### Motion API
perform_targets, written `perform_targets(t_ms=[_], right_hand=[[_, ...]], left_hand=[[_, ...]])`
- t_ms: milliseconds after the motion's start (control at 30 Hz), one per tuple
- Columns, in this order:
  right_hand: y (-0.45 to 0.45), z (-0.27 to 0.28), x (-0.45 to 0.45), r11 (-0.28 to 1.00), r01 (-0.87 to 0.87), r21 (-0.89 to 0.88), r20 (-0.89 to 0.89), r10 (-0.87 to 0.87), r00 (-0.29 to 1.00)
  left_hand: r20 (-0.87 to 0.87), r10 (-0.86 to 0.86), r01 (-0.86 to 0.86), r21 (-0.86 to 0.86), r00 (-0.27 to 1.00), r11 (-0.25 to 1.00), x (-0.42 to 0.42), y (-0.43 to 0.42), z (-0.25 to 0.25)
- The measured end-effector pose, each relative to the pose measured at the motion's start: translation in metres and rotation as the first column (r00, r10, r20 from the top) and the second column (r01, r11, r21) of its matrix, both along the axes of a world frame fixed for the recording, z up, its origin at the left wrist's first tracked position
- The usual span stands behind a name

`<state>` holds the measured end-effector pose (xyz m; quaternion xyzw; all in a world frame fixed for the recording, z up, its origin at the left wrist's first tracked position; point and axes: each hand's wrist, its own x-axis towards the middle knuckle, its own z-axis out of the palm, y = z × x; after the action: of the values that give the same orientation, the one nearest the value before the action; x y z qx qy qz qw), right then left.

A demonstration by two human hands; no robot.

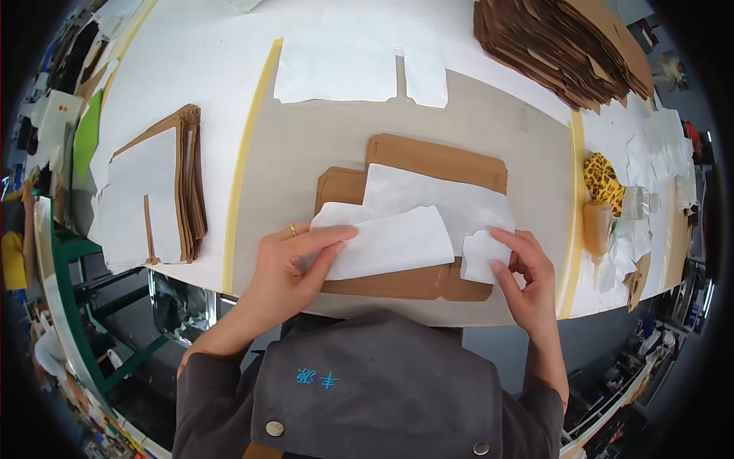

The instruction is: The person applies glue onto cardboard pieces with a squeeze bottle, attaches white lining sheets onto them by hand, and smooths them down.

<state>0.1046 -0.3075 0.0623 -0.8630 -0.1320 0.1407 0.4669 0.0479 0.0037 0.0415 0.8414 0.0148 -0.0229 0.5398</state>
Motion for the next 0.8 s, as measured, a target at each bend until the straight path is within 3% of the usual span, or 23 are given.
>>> perform_targets(t_ms=[300,367,500,800], right_hand=[[0.006,-0.007,0.035,0.999,0.039,-0.004,0.097,-0.039,0.994],[0.005,-0.013,0.041,1.000,0.018,-0.003,0.045,-0.018,0.999],[0.003,-0.020,0.042,1.000,0.012,0.022,0.017,-0.013,1.000],[0.001,-0.020,0.043,1.000,0.003,0.001,-0.033,-0.003,0.999]], left_hand=[[0.134,0.066,-0.073,0.048,0.989,0.996,0.031,-0.006,-0.013],[0.036,0.092,-0.092,0.004,0.995,0.996,0.036,-0.007,-0.012],[-0.005,0.091,-0.091,-0.028,0.996,0.995,0.038,-0.006,-0.014],[-0.100,0.089,-0.083,0.062,0.991,0.995,0.037,-0.006,-0.011]])
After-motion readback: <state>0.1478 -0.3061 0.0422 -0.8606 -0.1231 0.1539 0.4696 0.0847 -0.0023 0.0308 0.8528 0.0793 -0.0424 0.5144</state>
